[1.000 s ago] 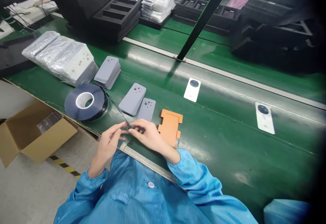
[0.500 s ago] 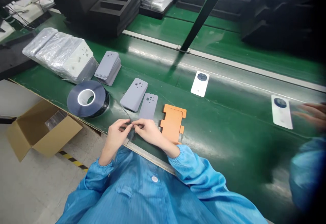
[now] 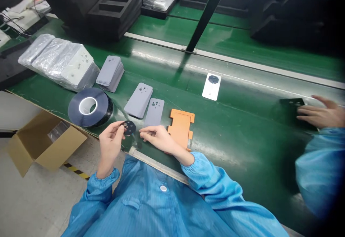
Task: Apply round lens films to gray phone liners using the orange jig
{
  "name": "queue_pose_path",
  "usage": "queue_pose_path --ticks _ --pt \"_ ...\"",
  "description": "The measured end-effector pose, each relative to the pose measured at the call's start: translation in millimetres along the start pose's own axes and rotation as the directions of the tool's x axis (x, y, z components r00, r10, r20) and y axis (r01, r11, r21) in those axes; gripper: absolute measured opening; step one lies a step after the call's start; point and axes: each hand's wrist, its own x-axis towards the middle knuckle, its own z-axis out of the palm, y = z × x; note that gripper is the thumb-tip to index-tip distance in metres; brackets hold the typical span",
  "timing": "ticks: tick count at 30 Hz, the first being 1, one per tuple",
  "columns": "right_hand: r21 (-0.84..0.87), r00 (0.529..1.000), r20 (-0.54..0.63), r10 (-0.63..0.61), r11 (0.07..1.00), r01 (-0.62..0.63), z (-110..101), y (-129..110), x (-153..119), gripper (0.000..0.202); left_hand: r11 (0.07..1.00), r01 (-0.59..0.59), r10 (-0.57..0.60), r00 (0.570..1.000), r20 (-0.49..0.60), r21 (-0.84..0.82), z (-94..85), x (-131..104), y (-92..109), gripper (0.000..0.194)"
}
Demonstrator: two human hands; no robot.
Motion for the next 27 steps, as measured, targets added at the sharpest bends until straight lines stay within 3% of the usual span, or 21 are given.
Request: queue_pose_path --ticks 5,11,13,17,22,27 --pt "0.229 0.98 -0.196 0.038 0.973 0.008 -30 -2 -19 0.036 0.998 0.028 -0.013 0.959 0.282 -0.049 41.2 -4 10 0.025" --pt "0.166 0.89 -0.449 0.078 0.986 -0.003 -73 19 -48 0.03 0.992 0.105 -0.048 0.838 0.544 -0.074 94.2 -5 2 0.028" --pt "0.125 0.829 -0.552 0.092 0.992 -0.027 -88 29 -55 0.031 0.994 0.084 -0.033 0.816 0.577 -0.062 110.6 0 -3 0.027" --pt "0.047 0.722 -0.682 0.116 0.992 -0.115 -111 46 -58 0.032 1.0 -0.02 0.019 0.817 0.576 -0.005 142.0 18 -15 0.021" --pt "-0.017 0.7 -0.705 0.117 0.983 -0.182 -118 59 -56 0.032 0.995 -0.088 0.041 0.792 0.609 0.047 167.5 30 -23 0.013" --pt "-0.043 0.687 -0.719 0.108 0.979 -0.199 -117 64 -56 0.032 0.996 -0.068 0.016 0.775 0.632 0.057 175.9 29 -24 0.012"
